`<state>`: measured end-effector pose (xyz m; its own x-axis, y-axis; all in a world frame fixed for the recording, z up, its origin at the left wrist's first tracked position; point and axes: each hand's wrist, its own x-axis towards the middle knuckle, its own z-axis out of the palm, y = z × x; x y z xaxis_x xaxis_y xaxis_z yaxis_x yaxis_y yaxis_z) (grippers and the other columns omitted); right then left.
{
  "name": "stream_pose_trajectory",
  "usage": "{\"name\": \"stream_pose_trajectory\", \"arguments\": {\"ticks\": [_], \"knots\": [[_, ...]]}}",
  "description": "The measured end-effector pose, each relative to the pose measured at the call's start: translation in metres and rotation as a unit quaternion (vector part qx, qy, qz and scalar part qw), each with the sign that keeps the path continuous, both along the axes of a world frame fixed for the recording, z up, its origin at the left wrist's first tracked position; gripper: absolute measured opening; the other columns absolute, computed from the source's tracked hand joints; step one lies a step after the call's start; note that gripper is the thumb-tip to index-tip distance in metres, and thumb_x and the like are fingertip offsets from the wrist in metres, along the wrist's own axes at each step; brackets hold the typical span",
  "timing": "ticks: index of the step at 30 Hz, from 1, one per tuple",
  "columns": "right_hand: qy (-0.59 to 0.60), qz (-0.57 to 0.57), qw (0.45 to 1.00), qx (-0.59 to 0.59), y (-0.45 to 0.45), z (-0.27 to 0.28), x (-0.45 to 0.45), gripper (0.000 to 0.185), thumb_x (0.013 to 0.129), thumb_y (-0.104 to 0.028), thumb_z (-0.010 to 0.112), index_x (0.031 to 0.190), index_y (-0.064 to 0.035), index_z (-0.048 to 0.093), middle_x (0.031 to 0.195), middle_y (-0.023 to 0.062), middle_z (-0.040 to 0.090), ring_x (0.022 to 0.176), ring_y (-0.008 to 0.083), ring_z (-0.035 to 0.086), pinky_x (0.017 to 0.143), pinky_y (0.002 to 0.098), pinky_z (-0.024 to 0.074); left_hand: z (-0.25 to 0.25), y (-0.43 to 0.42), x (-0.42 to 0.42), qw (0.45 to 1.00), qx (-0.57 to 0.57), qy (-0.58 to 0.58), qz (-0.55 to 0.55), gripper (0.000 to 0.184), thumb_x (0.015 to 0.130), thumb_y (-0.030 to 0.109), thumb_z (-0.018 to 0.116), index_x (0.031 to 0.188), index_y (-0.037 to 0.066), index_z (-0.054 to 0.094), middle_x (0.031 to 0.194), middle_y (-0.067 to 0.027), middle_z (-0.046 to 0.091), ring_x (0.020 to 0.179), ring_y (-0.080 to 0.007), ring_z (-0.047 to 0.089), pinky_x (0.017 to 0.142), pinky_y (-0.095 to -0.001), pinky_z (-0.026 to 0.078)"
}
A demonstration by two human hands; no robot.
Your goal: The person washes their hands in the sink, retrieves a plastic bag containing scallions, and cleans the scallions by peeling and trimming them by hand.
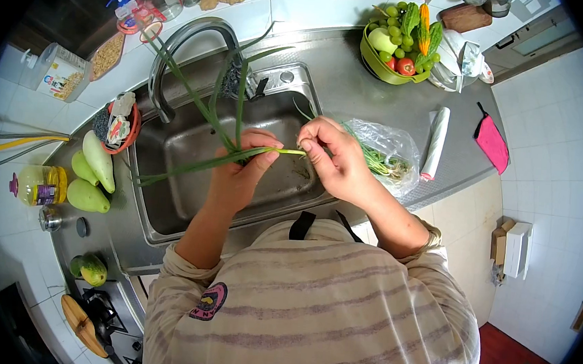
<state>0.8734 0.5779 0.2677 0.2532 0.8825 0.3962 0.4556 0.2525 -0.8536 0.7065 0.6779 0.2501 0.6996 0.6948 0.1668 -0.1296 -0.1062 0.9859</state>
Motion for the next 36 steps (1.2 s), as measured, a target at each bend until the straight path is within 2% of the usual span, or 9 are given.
{"name": "stream_pose_trajectory", "arguments": {"ticks": [3,5,8,17,20,23,28,33,36], "knots": [[-0.037,0.017,0.999,0.002,0.000,0.006,0.002,0.008,0.080,-0.003,0.062,0.087,-0.0015,0.059,0.078,0.0110,0.057,0.072,0.0295,0.055,0.063,0.0352,0.0444,0.002,0.000,-0.001,1.000,-0.012,0.005,0.006,0.010,0.084,0.008,0.066,0.091,0.001,0.065,0.093,-0.0067,0.062,0.073,-0.0087,0.053,0.063,-0.0220,0.042],[-0.112,0.026,0.992,0.055,0.002,0.008,0.002,0.009,0.077,-0.003,0.066,0.086,-0.0025,0.062,0.079,0.0094,0.059,0.074,0.0282,0.056,0.065,0.0355,0.0463,0.001,-0.001,0.000,1.000,-0.014,-0.001,0.012,0.010,0.084,0.008,0.067,0.091,0.001,0.065,0.093,-0.0069,0.062,0.073,-0.0086,0.054,0.063,-0.0219,0.043],[-0.146,0.024,0.988,0.046,0.001,0.009,0.002,0.012,0.074,-0.003,0.068,0.084,-0.0024,0.063,0.081,0.0084,0.061,0.075,0.0271,0.057,0.066,0.0357,0.0476,0.000,-0.001,0.001,1.000,-0.008,-0.006,0.020,0.010,0.084,0.008,0.067,0.091,0.001,0.065,0.093,-0.0073,0.062,0.073,-0.0088,0.054,0.063,-0.0220,0.043],[-0.143,0.013,0.989,0.044,0.007,0.001,0.000,0.015,0.069,-0.001,0.067,0.084,-0.0025,0.063,0.078,0.0082,0.061,0.072,0.0269,0.057,0.064,0.0350,0.0474,-0.003,0.000,0.003,1.000,0.026,-0.009,0.015,0.007,0.084,0.003,0.065,0.090,0.001,0.064,0.094,-0.0078,0.063,0.075,-0.0098,0.057,0.065,-0.0226,0.045],[-0.097,0.028,0.995,0.017,0.007,-0.002,0.001,0.014,0.070,-0.001,0.067,0.084,-0.0030,0.064,0.078,0.0084,0.061,0.072,0.0269,0.057,0.064,0.0348,0.0473,-0.005,0.003,0.001,0.999,0.040,-0.018,0.010,0.007,0.084,0.001,0.064,0.091,0.001,0.064,0.095,-0.0073,0.062,0.075,-0.0093,0.056,0.064,-0.0220,0.045],[-0.095,0.033,0.994,0.050,0.010,-0.001,0.002,0.013,0.072,-0.002,0.068,0.084,-0.0034,0.064,0.078,0.0083,0.061,0.072,0.0267,0.057,0.063,0.0347,0.0472,-0.006,0.005,0.001,0.998,0.059,-0.013,0.017,0.007,0.084,0.001,0.064,0.091,0.001,0.063,0.095,-0.0067,0.062,0.074,-0.0089,0.056,0.064,-0.0217,0.044],[-0.115,0.036,0.992,0.033,0.011,0.000,0.002,0.011,0.072,-0.003,0.068,0.082,-0.0034,0.064,0.077,0.0079,0.061,0.072,0.0263,0.058,0.064,0.0346,0.0474,-0.006,0.005,0.001,0.999,0.041,-0.007,0.033,0.008,0.084,0.002,0.065,0.092,0.001,0.063,0.095,-0.0060,0.062,0.073,-0.0083,0.055,0.063,-0.0216,0.044],[-0.113,0.021,0.992,0.046,0.017,-0.005,-0.003,0.012,0.069,-0.002,0.068,0.079,-0.0035,0.064,0.076,0.0074,0.061,0.071,0.0260,0.058,0.062,0.0349,0.0474,-0.011,0.008,0.001,0.993,0.112,-0.009,0.035,0.008,0.082,0.002,0.066,0.090,0.001,0.064,0.092,-0.0080,0.062,0.071,-0.0115,0.056,0.062,-0.0235,0.044],[-0.112,0.019,0.992,0.049,0.019,-0.007,-0.004,0.012,0.067,-0.001,0.067,0.078,-0.0033,0.063,0.075,0.0072,0.061,0.069,0.0256,0.057,0.060,0.0345,0.0471,-0.010,0.008,0.002,0.993,0.114,-0.016,0.037,0.008,0.081,0.002,0.067,0.089,0.002,0.064,0.091,-0.0090,0.062,0.072,-0.0140,0.058,0.061,-0.0252,0.045]]}}
